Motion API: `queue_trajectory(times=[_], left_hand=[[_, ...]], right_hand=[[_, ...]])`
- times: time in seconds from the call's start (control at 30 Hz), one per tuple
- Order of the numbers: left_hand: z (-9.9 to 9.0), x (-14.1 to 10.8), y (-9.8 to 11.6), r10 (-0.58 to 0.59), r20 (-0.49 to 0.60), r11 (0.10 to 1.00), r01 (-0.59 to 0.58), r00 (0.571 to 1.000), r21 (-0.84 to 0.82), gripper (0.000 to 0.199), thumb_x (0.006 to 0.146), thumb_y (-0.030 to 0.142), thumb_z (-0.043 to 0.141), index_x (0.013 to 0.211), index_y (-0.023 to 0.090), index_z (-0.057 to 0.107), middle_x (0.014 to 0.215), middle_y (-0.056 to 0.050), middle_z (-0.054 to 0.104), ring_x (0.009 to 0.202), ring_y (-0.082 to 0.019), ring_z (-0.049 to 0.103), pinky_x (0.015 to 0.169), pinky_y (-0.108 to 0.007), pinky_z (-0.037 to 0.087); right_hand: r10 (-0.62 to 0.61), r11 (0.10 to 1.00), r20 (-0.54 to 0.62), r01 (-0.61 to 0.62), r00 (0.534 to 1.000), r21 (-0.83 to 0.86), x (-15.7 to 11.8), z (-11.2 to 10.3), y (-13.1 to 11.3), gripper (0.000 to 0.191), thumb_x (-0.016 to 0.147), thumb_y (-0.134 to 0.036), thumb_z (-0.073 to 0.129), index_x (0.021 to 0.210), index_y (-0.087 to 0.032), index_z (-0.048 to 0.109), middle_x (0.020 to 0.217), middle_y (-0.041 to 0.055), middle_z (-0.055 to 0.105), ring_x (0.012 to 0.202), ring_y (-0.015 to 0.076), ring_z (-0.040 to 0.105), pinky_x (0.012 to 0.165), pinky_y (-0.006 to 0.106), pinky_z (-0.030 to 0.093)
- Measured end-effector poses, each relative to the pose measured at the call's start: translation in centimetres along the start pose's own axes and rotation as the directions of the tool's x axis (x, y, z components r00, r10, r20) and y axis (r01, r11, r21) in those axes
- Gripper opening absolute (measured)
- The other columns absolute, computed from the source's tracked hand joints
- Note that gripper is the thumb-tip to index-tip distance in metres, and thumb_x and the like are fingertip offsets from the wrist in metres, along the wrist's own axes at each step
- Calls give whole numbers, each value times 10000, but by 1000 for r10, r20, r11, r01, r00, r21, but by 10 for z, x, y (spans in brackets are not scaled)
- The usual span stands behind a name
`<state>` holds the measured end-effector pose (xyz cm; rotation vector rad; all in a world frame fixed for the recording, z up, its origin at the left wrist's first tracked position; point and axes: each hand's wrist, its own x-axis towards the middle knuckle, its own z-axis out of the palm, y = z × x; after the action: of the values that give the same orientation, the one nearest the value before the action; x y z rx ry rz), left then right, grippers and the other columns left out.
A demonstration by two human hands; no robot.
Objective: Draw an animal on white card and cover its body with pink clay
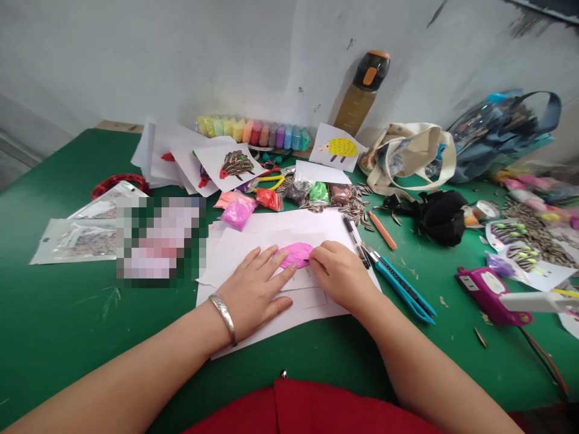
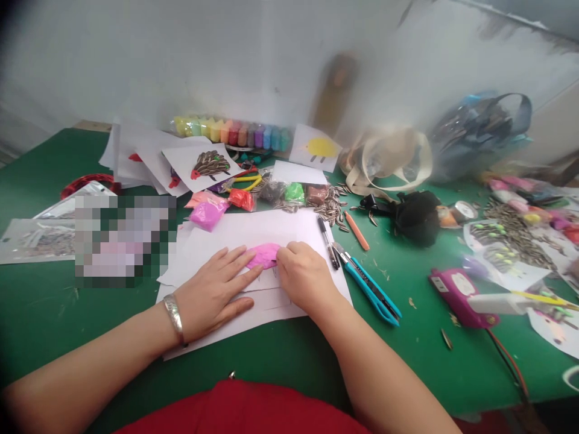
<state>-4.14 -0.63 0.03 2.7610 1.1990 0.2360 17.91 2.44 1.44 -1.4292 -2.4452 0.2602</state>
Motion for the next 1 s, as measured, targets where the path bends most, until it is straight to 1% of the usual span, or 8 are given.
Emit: queue_trajectory(times=[0.23,0.33,0.47,0.6,0.67,0.83,0.93,1.0], left_hand=[[0,0,0,0,0,1000,0,1000,-8,511,929,421,508,1385,193,478,1468,-150,422,1372,-344,325,1112,-554,236],[1,-1,0,-4,-5,1000,4,1000,-22,509,931,422,505,1386,196,476,1471,-146,419,1375,-341,320,1116,-553,231],[1,-1,0,-10,-18,999,9,1000,-39,498,934,423,501,1380,201,482,1470,-141,421,1381,-337,312,1123,-551,220],[0,0,0,-11,12,999,11,1000,-39,509,929,424,505,1385,201,477,1467,-150,422,1375,-348,319,1108,-569,241],[0,0,0,-12,15,999,12,1000,-43,512,928,426,505,1386,199,476,1464,-151,427,1373,-351,322,1105,-571,246],[-2,0,0,-19,28,998,21,999,-58,512,930,429,506,1387,202,472,1469,-147,418,1384,-351,300,1111,-571,232],[-5,1,0,-20,66,998,24,998,-66,544,932,425,501,1424,206,422,1479,-147,405,1383,-358,298,1104,-578,243],[-6,1,-1,-21,74,997,27,997,-75,576,932,413,502,1455,214,366,1487,-139,395,1384,-352,301,1102,-575,252]], right_hand=[[-1,993,9,2,1000,-115,0,-4,-2,230,918,-145,452,771,-183,624,768,46,574,773,178,513,689,280,349],[2,989,-13,-4,1000,-146,1,-5,-1,214,911,-143,466,774,-184,626,776,47,579,772,179,511,680,283,340],[-12,988,-15,9,1000,-156,2,-5,-1,213,898,-120,468,778,-186,630,767,46,581,766,179,514,675,286,340],[-37,986,-12,35,999,-164,3,-3,-3,216,892,-120,470,757,-190,623,744,47,578,736,184,505,668,296,348],[-50,989,-9,48,999,-137,3,-3,-4,219,895,-128,470,750,-194,621,736,48,579,731,186,508,668,297,359],[11,997,-174,1,985,71,4,-16,-3,217,948,-190,420,861,-192,619,840,71,625,834,204,554,753,318,418],[-46,985,-163,72,986,157,1,-22,-2,201,960,-194,410,939,-188,610,910,78,657,904,209,580,814,345,448],[-109,983,-122,126,987,137,-4,-20,-3,199,955,-175,414,976,-181,612,994,99,666,1023,227,576,898,385,447]])
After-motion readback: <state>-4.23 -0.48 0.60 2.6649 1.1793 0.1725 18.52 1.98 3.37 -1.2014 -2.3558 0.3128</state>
